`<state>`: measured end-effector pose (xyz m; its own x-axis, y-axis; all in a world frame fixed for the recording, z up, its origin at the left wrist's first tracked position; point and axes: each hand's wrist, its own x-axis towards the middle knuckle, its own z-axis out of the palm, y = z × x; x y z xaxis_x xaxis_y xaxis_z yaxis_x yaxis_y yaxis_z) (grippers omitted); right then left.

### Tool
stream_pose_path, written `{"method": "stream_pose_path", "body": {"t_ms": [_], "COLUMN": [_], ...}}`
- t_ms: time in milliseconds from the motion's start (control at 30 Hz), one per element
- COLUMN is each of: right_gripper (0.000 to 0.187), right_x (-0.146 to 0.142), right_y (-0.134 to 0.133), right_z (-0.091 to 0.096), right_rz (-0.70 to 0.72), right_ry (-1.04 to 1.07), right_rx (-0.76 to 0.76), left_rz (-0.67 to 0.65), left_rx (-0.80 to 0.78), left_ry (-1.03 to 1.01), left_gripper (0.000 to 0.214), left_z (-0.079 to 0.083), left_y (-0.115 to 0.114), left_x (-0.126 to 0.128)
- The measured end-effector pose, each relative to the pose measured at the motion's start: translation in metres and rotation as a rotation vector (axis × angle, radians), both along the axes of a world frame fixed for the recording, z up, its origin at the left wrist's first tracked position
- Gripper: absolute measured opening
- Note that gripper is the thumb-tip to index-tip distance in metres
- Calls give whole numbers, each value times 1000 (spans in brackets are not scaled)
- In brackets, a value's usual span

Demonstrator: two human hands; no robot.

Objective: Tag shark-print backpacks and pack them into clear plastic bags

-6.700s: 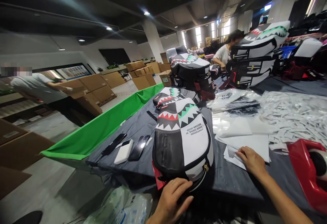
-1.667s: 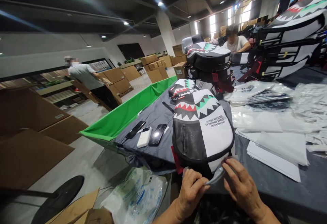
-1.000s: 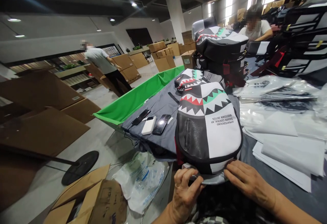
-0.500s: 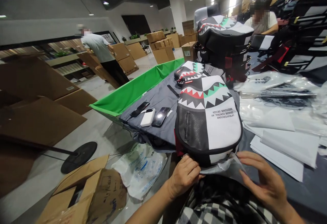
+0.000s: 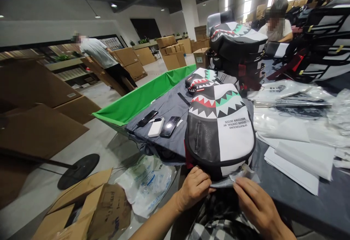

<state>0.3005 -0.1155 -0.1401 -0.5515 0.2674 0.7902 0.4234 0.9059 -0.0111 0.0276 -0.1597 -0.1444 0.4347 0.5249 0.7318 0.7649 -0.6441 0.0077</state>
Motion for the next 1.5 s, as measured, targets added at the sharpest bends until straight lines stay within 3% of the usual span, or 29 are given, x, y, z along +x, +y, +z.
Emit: {"method": "stream_pose_path", "body": {"t_ms": [167, 267, 367, 433, 600, 700, 800, 1000, 1100, 1300, 1400, 1500], "right_gripper": [22, 24, 29, 32, 36, 38, 37, 28, 28, 32, 27, 15], "right_x": [-22, -19, -9, -3, 9, 12, 13, 5, -4, -14, -15, -17], "right_y": [36, 52, 55, 55, 57, 57, 60, 71, 73, 71, 73, 85], "right_z": [23, 38, 44, 40, 7, -12, -16, 4, 13, 29, 47, 88], "right_rz": [203, 289, 286, 248, 234, 220, 225, 304, 330, 367, 363, 355], "right_ry": [-240, -333, -350, -343, -261, -179, -186, -306, -285, -379, -443, -444], "right_rx": [107, 110, 150, 190, 46, -94, -97, 140, 137, -12, -79, -159], "left_rz": [17, 46, 120, 213, 353, 292, 110, -221, -250, -223, -223, -251], "left_rx": [-62, -110, -26, 68, 105, 65, 59, 155, 121, -167, -298, -433], "left_ry": [147, 200, 126, 38, -196, -178, -19, 227, 240, 444, 517, 495], "left_gripper": [34, 34, 23, 9, 29, 19, 15, 21, 24, 28, 16, 17], "left_z": [0, 4, 6, 2, -38, -60, -62, -23, -11, 12, 45, 102], "left_y": [2, 0, -10, -20, -31, -19, 2, 26, 25, 21, 26, 36], "left_x": [-5, -6, -1, 5, 22, 16, -3, -36, -38, -39, -41, -47]}}
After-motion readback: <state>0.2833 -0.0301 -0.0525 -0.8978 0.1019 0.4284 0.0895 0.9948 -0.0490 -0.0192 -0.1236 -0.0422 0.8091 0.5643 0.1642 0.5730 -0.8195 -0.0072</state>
